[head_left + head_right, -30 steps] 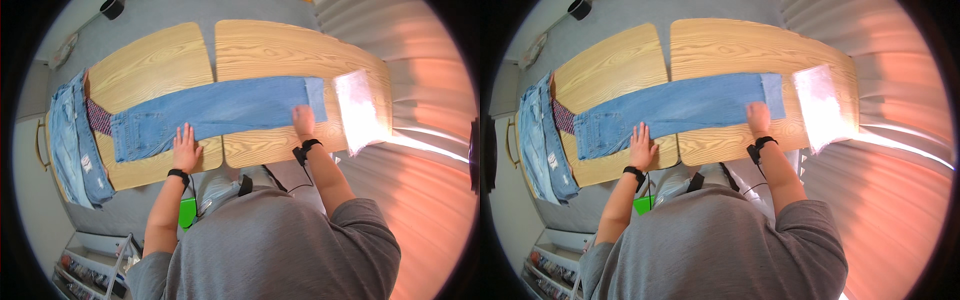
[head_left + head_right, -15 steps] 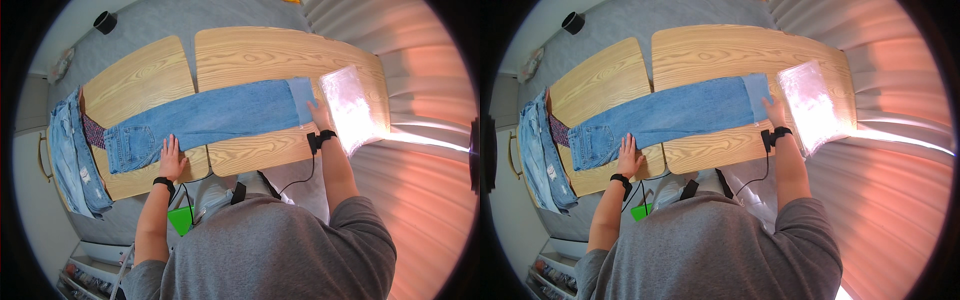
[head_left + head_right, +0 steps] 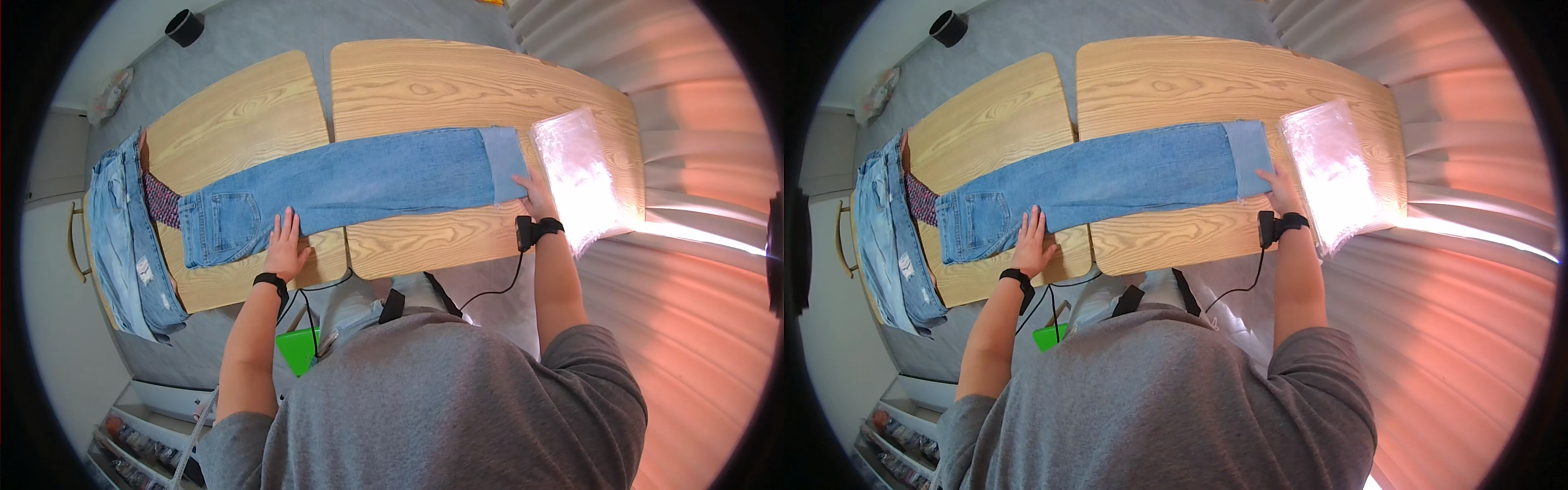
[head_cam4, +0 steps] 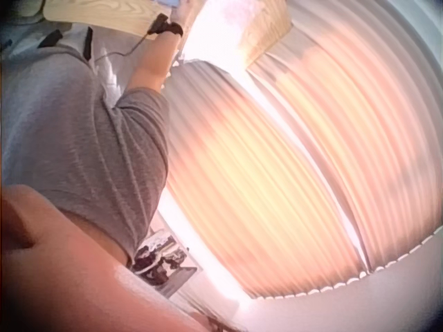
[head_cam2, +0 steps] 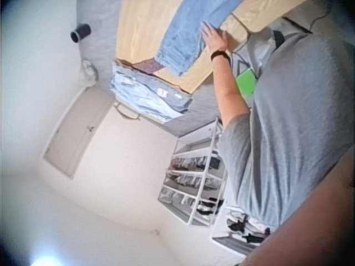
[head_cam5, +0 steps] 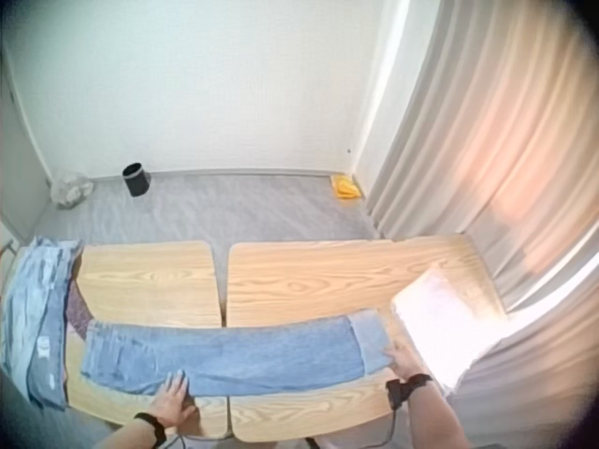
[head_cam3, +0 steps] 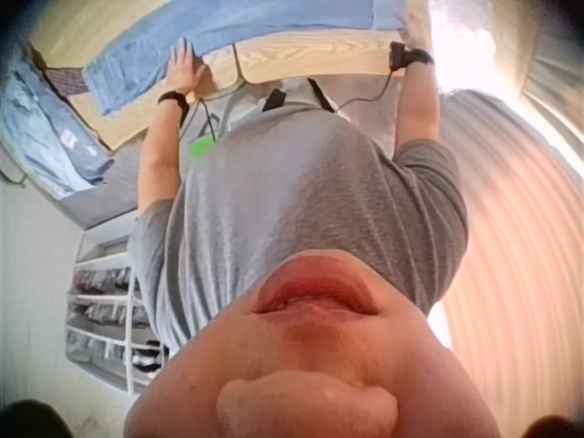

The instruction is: Fold pairs of blue jeans and place them into individual clear plastic packaging bags.

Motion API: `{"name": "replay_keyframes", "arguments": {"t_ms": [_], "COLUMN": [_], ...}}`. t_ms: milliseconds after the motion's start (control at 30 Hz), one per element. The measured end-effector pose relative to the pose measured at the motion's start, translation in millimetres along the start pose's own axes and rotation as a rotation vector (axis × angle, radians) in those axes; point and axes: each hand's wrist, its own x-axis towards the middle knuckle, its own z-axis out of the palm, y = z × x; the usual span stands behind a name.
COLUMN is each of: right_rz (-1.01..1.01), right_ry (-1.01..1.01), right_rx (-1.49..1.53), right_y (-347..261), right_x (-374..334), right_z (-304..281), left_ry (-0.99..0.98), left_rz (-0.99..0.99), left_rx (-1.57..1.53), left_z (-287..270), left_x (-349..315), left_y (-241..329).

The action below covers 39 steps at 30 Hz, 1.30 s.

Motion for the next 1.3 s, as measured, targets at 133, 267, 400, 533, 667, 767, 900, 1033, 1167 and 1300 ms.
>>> {"name": "replay_keyframes", "arguments": {"t_ms": [133, 267, 400, 533, 667, 767, 900, 1033, 1167, 1300], "right_rz": [-0.203, -0.703, -0.834, -0.825, -0.858, -0.781, -0.726, -0.688, -0.549, -0.418], "right_ry": [-0.099, 0.072, -0.042, -0.035, -0.001, -0.045, -0.003, -0.091, 0.073, 0.447], "right_rx": [0.002, -0.845, -1.081, -1.277, -1.450, -1.581, -1.628, -1.418, -1.096, -0.911], "right_y": [-35, -28, 32, 84, 95, 88, 87, 86, 58, 62], "right_x": [-26, -58, -75, -59, -54, -53, -52, -55, -42, -36], "right_z": [61, 158, 253, 298, 303, 302, 311, 305, 242, 190], "left_ry": [-0.020, -0.008, 0.017, 0.016, 0.010, 0.021, 0.010, 0.007, -0.006, -0.018], "left_rz": [-0.016, -0.019, -0.020, -0.033, -0.030, -0.020, -0.029, -0.028, -0.032, -0.040], "left_rx": [0.004, 0.012, 0.022, 0.020, 0.022, 0.029, 0.025, 0.014, 0.022, 0.024], "left_z": [-2, -2, 0, 0, -1, -2, -1, -2, -4, -4], "left_x": [1, 0, -1, -1, 0, 0, -3, -2, -1, -1], "left_y": [3, 4, 5, 6, 7, 7, 8, 8, 9, 9]}}
